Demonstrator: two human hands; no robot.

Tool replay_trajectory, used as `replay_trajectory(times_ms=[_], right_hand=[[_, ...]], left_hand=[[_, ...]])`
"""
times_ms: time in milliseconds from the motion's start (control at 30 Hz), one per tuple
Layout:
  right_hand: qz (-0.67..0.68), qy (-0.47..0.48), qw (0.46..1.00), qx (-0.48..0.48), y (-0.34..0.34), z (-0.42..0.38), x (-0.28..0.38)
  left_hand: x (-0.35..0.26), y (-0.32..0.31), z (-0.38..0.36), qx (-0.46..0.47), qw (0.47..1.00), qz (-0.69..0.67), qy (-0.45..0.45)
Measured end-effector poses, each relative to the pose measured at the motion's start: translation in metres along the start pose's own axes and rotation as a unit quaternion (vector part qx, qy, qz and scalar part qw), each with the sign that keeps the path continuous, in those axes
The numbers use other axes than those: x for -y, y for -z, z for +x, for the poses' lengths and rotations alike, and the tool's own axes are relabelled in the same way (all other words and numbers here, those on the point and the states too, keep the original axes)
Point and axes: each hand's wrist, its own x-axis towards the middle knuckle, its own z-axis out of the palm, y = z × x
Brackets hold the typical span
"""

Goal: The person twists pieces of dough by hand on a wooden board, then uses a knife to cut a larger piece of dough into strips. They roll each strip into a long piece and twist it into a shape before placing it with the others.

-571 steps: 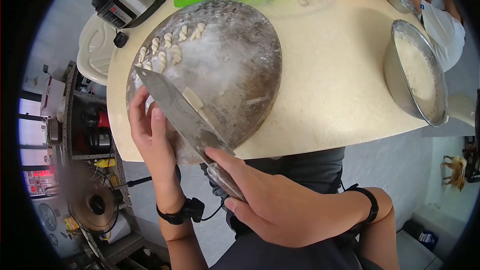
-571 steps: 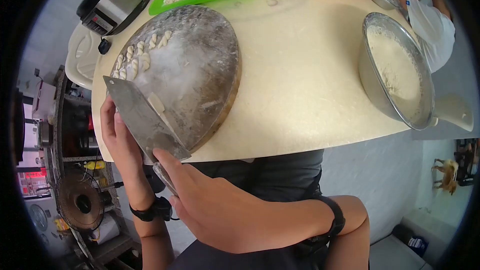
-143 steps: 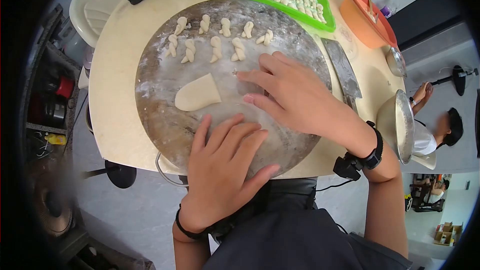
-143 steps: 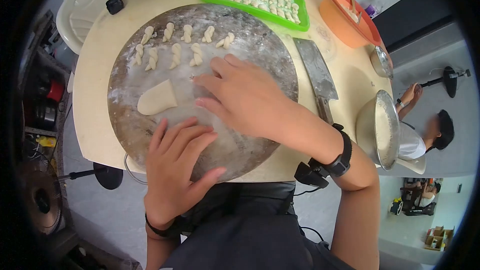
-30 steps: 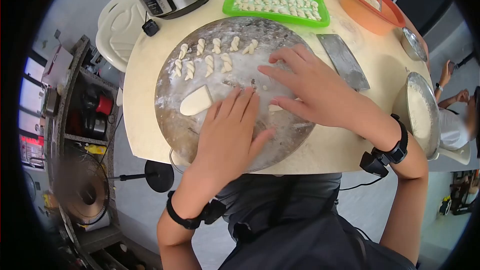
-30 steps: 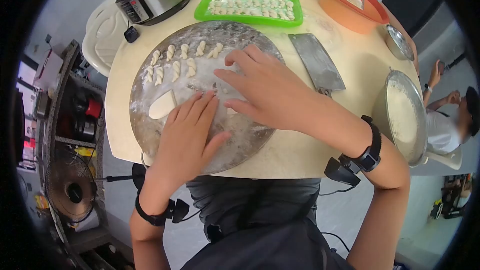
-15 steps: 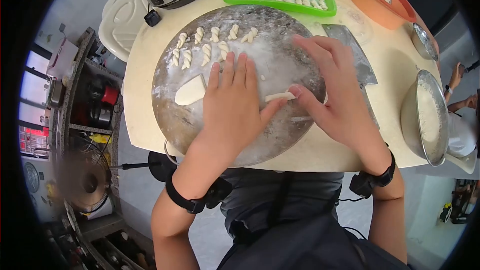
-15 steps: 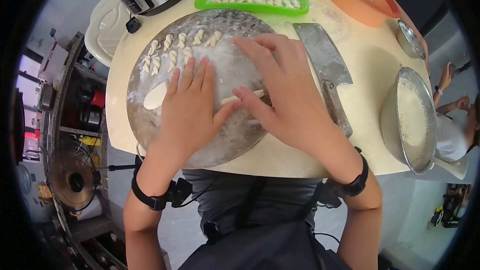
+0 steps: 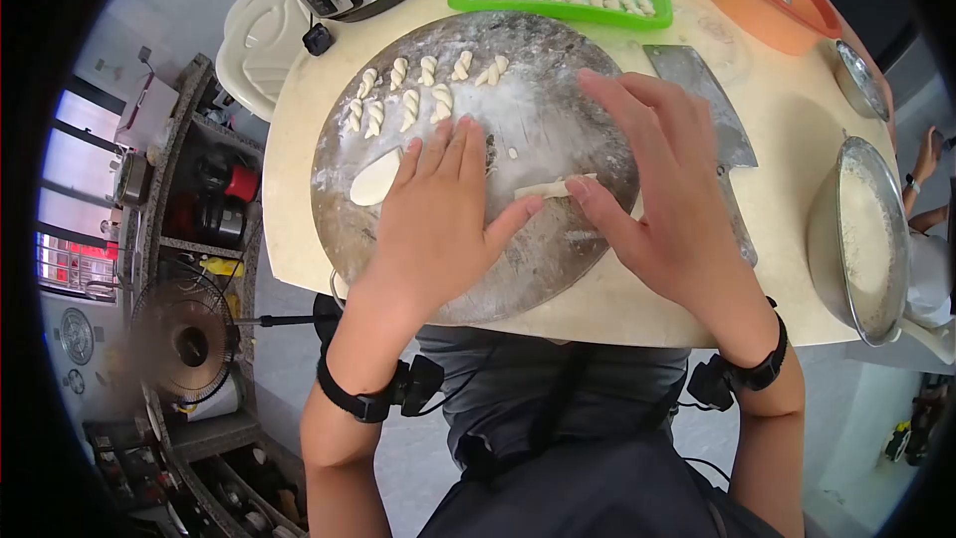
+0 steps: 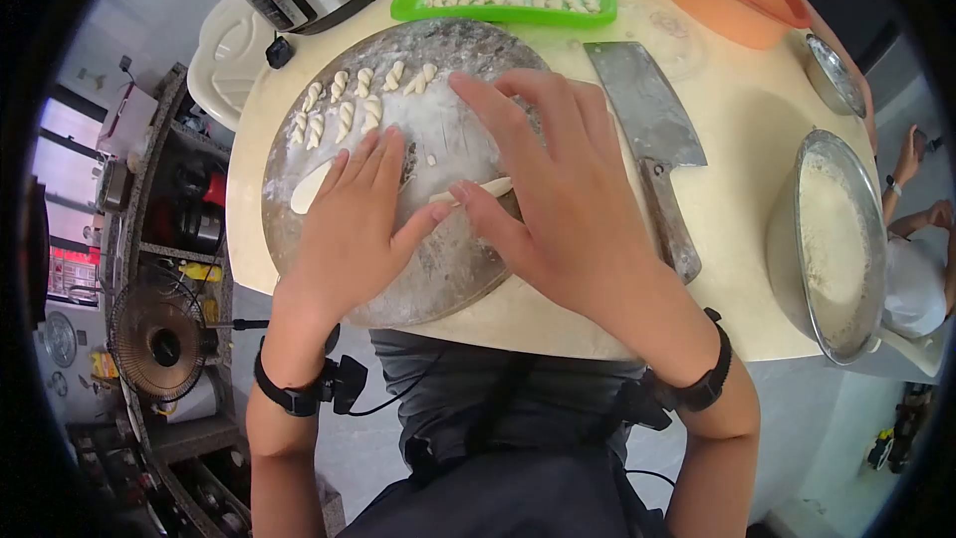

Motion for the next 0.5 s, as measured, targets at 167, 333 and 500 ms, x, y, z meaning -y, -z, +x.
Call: replay_trajectory(times_ms=[167,333,500], right_hand=[[-0.026,-0.045,0.998,0.021,0.002,0.0,-0.003],[-0.044,-0.006,0.991,0.128,-0.008,-0.01,-0.01],[-0.068,0.008,0.974,0.218,-0.027,-0.023,0.012]], left_hand=[[-0.011,0.014,-0.033,0.021,0.999,-0.029,0.011],[-0.005,0.004,-0.02,0.025,0.999,-0.034,0.002],[-0.001,-0.017,-0.013,-0.003,0.998,-0.069,0.004]])
